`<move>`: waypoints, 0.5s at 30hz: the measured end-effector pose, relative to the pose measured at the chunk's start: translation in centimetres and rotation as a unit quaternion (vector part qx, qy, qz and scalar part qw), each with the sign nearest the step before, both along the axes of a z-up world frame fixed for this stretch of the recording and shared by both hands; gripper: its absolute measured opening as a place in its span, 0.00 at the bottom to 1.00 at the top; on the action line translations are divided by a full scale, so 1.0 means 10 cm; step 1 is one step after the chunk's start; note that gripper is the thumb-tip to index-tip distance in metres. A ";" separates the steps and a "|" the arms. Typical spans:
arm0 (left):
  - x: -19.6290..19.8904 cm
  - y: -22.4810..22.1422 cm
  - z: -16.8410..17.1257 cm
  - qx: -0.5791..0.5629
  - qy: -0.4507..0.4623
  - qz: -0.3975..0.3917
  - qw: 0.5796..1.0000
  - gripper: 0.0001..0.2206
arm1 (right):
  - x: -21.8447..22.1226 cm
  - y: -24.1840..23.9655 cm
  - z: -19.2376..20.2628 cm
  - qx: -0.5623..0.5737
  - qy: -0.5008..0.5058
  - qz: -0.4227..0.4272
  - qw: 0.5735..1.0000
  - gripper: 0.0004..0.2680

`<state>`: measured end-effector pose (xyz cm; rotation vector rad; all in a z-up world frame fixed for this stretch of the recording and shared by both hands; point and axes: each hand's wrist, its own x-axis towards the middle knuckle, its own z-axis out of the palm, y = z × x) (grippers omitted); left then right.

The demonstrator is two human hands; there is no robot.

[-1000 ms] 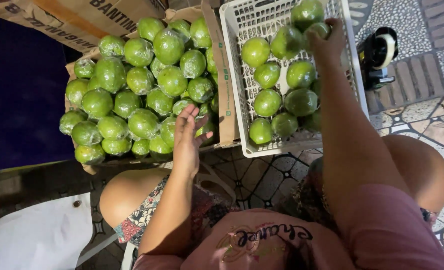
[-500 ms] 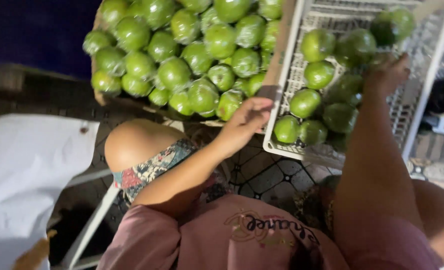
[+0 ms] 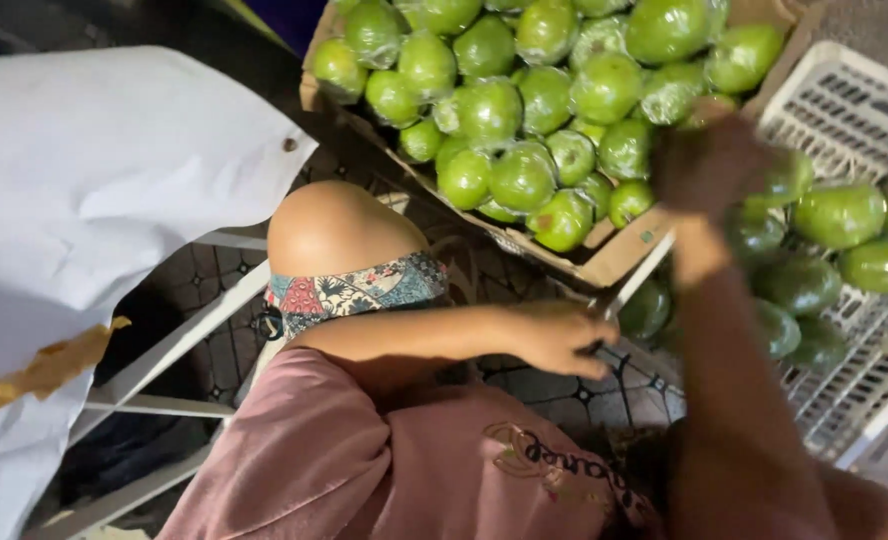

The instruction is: Sorting and unwrapping green fruits from a cardboard box and placing them into a plastic crate.

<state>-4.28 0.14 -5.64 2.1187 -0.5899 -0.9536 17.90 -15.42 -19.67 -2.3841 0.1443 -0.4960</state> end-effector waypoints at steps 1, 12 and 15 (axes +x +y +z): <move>-0.04 0.02 -0.14 -0.008 -0.036 -0.040 0.999 0.22 | -0.33 0.18 0.14 -0.028 0.022 0.073 0.997 0.13; -0.29 0.07 -0.51 0.068 -0.172 -0.115 0.976 0.29 | -0.98 1.62 0.52 -0.180 0.119 0.351 0.911 0.40; -0.35 0.12 -0.41 0.036 -0.212 -0.119 0.969 0.27 | -1.06 1.63 0.44 -0.102 0.089 0.371 0.919 0.42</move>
